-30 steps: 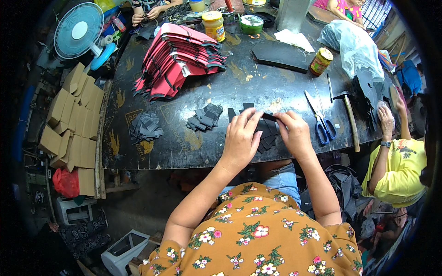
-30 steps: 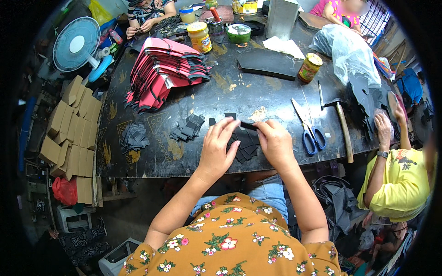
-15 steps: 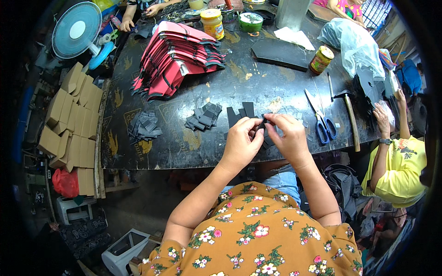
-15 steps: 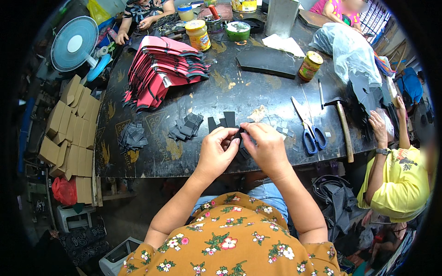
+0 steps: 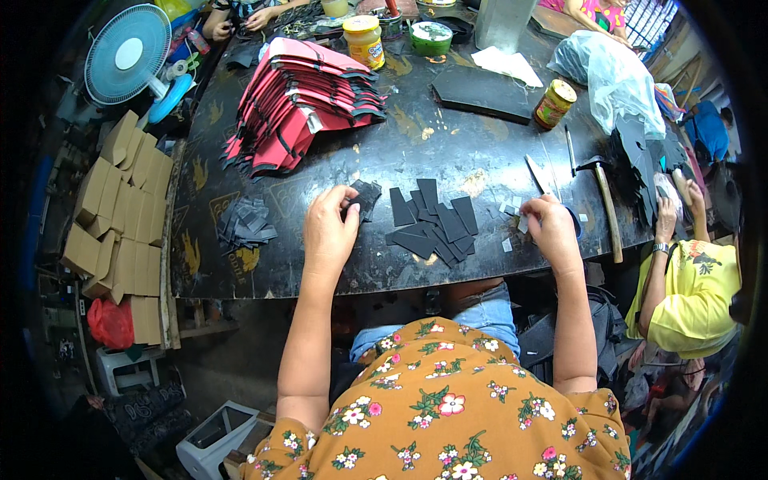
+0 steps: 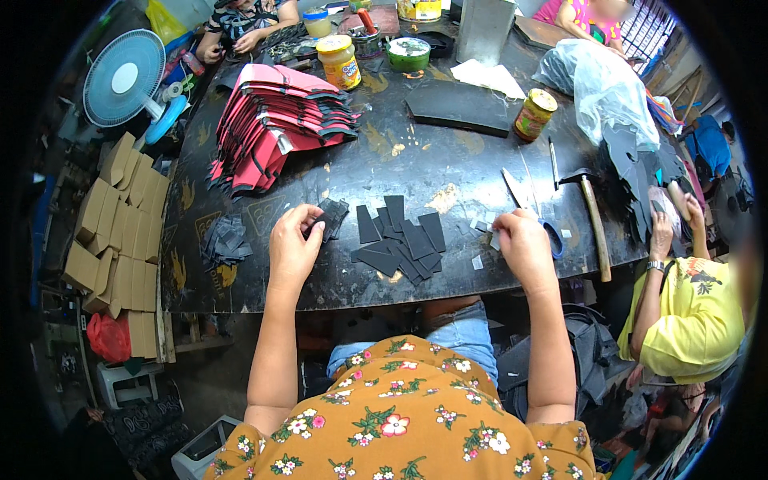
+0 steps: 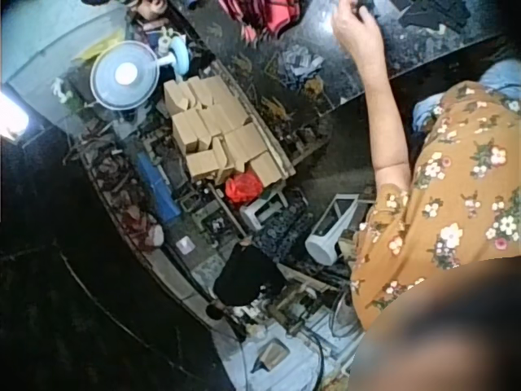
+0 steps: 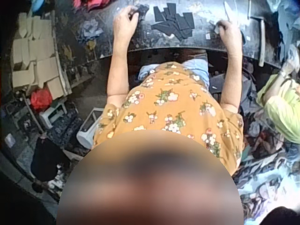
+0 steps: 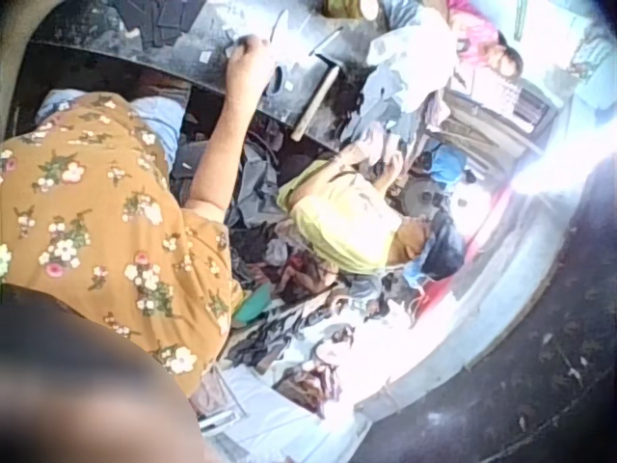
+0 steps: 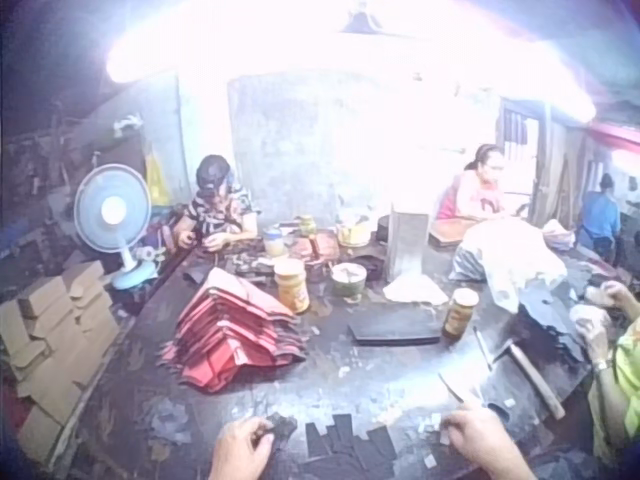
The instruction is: The person handles small black fabric pieces, folding and arranging them on the table. They open a small jar and use a stick to apply adhesive, then attach the black pieces to pink mask-shaped fabric pieces. The person continues attaching and arranging the mask pieces on the table.
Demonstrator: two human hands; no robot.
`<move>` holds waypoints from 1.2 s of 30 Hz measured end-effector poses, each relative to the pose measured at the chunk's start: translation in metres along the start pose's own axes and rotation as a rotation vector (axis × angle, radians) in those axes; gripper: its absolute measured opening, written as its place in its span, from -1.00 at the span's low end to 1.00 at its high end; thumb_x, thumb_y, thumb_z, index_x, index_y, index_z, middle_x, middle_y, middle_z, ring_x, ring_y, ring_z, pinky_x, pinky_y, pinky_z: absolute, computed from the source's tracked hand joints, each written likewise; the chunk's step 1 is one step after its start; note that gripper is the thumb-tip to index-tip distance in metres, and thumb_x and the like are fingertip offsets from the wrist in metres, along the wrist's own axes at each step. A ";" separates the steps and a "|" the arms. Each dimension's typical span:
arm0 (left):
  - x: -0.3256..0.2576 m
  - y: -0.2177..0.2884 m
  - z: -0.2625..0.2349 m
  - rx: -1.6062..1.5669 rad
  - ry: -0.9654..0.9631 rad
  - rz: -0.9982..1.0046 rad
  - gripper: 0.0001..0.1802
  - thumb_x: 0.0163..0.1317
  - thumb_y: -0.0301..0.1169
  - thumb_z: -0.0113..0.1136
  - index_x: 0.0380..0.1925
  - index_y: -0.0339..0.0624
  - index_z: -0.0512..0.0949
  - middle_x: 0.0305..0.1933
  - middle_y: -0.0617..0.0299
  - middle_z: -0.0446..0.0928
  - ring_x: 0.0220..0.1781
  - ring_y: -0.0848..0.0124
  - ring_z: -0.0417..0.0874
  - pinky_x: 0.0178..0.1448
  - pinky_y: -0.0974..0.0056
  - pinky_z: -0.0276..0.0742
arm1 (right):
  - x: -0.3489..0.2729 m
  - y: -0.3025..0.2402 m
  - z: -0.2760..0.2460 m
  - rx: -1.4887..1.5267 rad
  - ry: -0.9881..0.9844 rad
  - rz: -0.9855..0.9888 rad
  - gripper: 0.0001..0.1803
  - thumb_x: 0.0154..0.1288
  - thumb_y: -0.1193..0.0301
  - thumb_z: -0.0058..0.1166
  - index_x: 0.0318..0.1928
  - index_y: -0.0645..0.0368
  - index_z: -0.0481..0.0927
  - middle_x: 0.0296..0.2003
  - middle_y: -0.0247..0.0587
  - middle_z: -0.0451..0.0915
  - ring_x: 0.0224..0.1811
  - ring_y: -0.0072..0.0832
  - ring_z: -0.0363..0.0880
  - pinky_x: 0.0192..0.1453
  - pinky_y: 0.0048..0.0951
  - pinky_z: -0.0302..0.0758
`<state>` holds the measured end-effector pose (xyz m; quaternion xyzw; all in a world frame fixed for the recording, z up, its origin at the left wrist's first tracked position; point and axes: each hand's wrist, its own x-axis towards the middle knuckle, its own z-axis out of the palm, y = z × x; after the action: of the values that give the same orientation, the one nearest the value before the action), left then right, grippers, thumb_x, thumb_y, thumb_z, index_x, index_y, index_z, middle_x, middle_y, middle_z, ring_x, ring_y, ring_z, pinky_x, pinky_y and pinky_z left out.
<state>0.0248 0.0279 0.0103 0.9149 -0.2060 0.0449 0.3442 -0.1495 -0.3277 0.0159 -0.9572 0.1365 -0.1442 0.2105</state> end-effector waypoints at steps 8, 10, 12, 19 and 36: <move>-0.008 0.006 0.017 0.046 0.236 0.249 -0.70 0.25 -0.45 0.46 0.00 -0.04 0.76 0.13 0.18 0.64 0.24 0.09 0.61 0.31 0.02 0.48 | -0.006 -0.010 0.034 0.100 0.149 -0.277 -0.80 0.26 0.55 0.37 -0.10 0.22 0.73 -0.10 -0.05 0.71 0.05 0.01 0.68 0.19 -0.07 0.60; -0.013 0.018 0.019 -0.074 0.168 0.277 -0.77 0.27 -0.48 0.43 -0.07 -0.09 0.79 0.05 0.15 0.69 0.15 0.08 0.65 0.31 0.03 0.52 | -0.007 -0.007 0.030 0.033 0.093 -0.118 -0.84 0.24 0.55 0.38 -0.17 0.23 0.71 -0.14 -0.06 0.69 0.00 0.01 0.67 0.13 -0.06 0.60; -0.019 0.032 0.027 -0.122 0.130 0.343 -0.80 0.27 -0.52 0.40 -0.10 -0.11 0.80 0.01 0.16 0.72 0.12 0.08 0.67 0.26 0.05 0.55 | -0.007 -0.006 0.026 -0.010 0.181 -0.113 -0.89 0.25 0.55 0.36 -0.22 0.19 0.71 -0.20 -0.06 0.68 -0.04 0.00 0.66 0.07 -0.07 0.60; -0.039 0.070 0.067 -0.157 -0.180 0.484 -0.70 0.31 -0.46 0.42 0.05 -0.11 0.76 0.15 0.23 0.71 0.23 0.14 0.65 0.31 0.04 0.49 | 0.000 -0.058 0.050 0.021 -0.020 -0.231 -0.75 0.28 0.47 0.39 -0.02 0.19 0.76 -0.18 -0.02 0.75 -0.12 -0.03 0.78 0.00 -0.11 0.69; -0.027 0.090 0.063 -0.379 -0.160 0.424 -0.39 0.29 -0.43 0.49 0.35 -0.25 0.61 0.09 -0.03 0.73 0.18 -0.11 0.71 0.38 -0.05 0.60 | 0.012 -0.068 0.001 0.521 -0.152 -0.215 -0.76 0.40 0.65 0.30 0.04 0.23 0.78 -0.11 -0.04 0.78 -0.03 -0.16 0.77 0.10 -0.26 0.66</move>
<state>-0.0402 -0.0651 0.0116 0.7714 -0.4236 0.0042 0.4748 -0.1250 -0.2720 0.0479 -0.8879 -0.0235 -0.1236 0.4426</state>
